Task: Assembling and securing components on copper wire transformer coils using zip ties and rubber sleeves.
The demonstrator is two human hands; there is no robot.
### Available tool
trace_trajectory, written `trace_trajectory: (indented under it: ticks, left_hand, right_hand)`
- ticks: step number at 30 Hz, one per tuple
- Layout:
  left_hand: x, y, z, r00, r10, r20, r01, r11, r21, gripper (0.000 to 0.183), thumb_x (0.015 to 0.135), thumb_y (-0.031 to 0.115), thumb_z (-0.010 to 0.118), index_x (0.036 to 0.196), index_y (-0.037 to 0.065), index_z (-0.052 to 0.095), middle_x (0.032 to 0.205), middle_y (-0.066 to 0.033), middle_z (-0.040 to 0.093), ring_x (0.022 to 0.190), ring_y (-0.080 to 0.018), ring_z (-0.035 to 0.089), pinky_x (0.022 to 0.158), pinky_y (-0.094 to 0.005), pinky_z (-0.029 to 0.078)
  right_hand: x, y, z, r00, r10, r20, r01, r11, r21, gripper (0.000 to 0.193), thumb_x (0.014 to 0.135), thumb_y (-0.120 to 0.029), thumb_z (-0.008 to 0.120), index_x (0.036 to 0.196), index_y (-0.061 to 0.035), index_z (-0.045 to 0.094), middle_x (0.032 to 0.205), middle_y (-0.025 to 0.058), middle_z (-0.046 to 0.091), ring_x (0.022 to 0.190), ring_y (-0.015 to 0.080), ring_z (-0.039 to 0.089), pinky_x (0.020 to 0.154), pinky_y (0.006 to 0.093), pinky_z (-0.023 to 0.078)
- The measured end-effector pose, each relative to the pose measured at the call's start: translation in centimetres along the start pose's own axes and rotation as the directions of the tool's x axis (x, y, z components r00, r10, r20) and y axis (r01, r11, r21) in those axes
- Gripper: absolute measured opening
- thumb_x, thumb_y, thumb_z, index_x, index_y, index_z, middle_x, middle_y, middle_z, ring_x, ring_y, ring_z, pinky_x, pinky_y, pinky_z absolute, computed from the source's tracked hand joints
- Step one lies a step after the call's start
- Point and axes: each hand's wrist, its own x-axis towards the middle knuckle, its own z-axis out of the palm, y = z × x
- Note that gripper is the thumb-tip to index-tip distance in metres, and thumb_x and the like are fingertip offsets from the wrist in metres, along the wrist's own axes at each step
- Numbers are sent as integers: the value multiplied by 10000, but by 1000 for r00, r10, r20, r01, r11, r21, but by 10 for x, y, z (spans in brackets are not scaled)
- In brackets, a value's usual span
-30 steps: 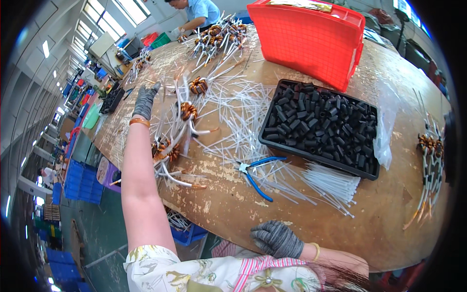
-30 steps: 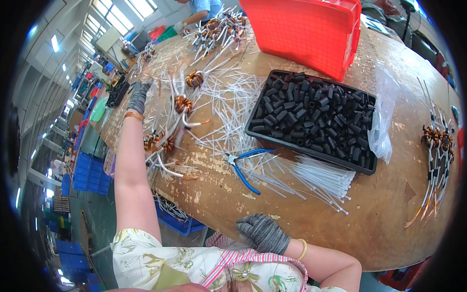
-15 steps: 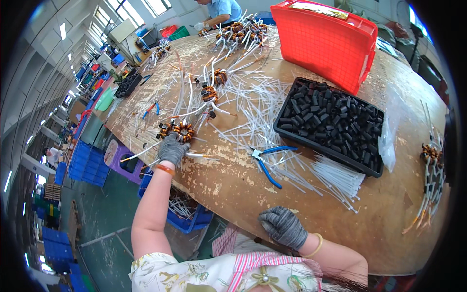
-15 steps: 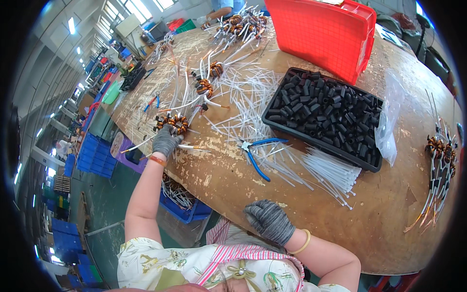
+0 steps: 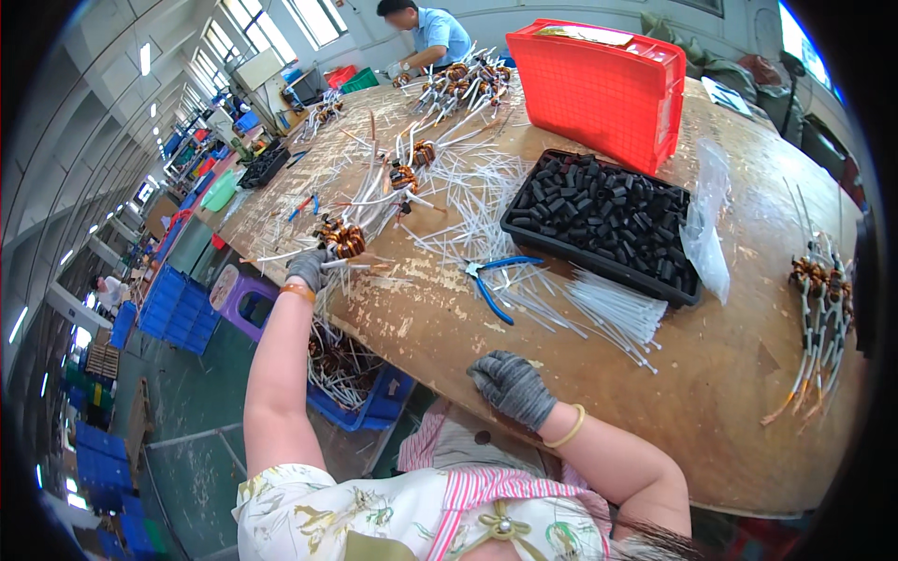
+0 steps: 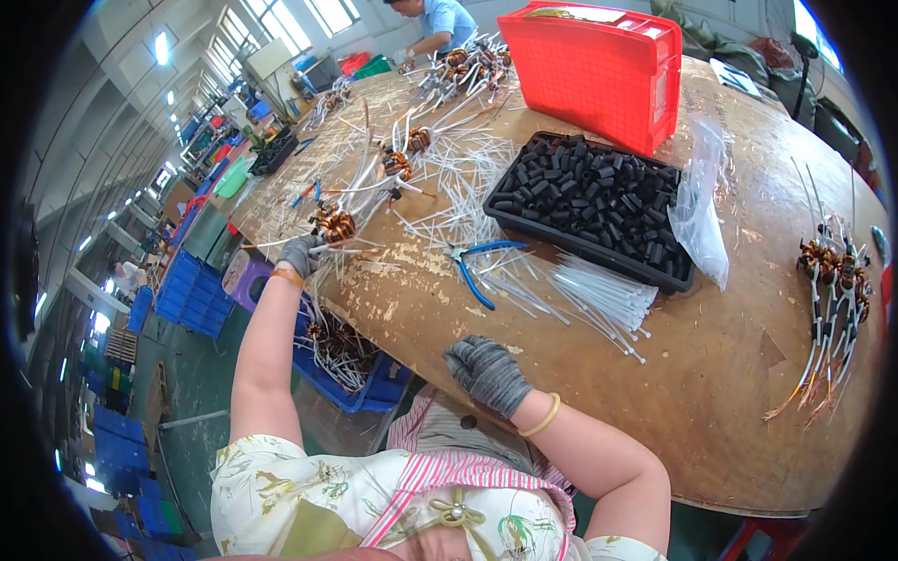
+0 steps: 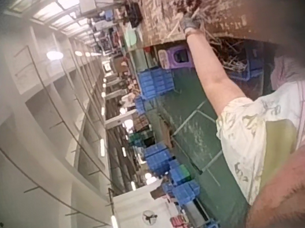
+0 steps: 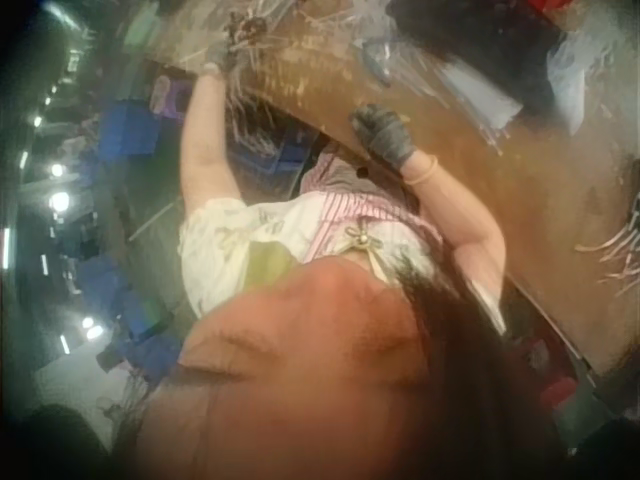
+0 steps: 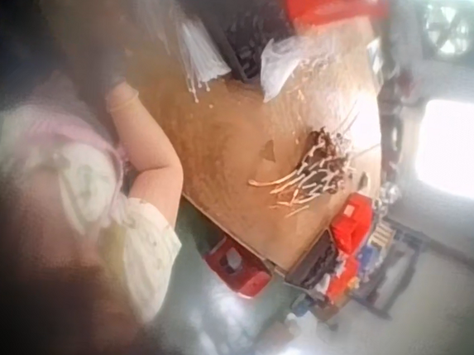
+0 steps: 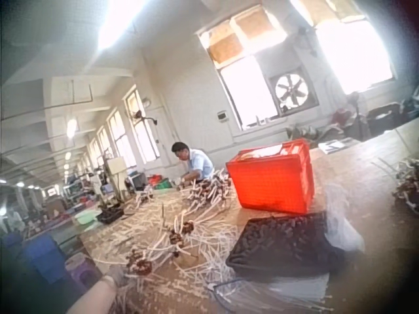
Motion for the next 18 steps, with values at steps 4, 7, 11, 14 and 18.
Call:
trace_trajectory:
  ticks: [4, 7, 11, 14, 18]
  left_hand:
    - [-97, -8, 0, 972, 21, 236, 139, 754, -642, 105, 877, 149, 528, 874, 62, 585, 680, -41, 549, 414, -86, 394, 334, -193, 290]
    - [-186, -34, 8, 975, 115, 189, 80, 613, -786, 86, 868, 82, 546, 942, 39, 559, 753, -22, 527, 443, -66, 384, 372, -183, 321]
    - [-243, -75, 16, 885, 243, 397, 236, 502, -832, 169, 882, 100, 559, 1013, 3, 515, 637, 5, 478, 442, -49, 390, 360, -191, 322]
    - [-285, -86, 30, 837, 287, 465, 340, 391, -855, 160, 925, 101, 524, 1040, -11, 513, 690, -27, 511, 482, -60, 399, 409, -191, 323]
    - [-328, -95, 40, 816, 326, 478, 338, 401, -851, 198, 930, 107, 519, 1081, -20, 507, 718, -26, 501, 499, -59, 409, 427, -189, 353]
  right_hand:
    - [-3, 5, -2, 1000, 10, 16, -10, 1000, -21, 190, 856, -203, 559, 903, -43, 650, 875, 174, 616, 851, 361, 584, 777, 442, 471]
    - [-6, 1, -1, 999, 7, 33, -6, 1000, -4, 200, 858, -203, 556, 908, -35, 651, 892, 182, 619, 859, 369, 585, 787, 439, 472]
    - [-7, -6, 1, 999, 41, -10, -40, 997, 64, 215, 863, -166, 569, 1002, -21, 645, 943, 189, 634, 886, 353, 609, 807, 409, 481]
    - [-9, -11, 3, 974, 225, 7, -209, 894, 397, 273, 863, -133, 603, 1110, -16, 611, 960, 178, 657, 919, 296, 637, 842, 378, 483]
    - [-10, -17, 17, 967, 231, 112, -254, 804, 538, 504, 847, -116, 669, 1313, -77, 480, 1108, 95, 613, 967, 186, 583, 810, 325, 486]
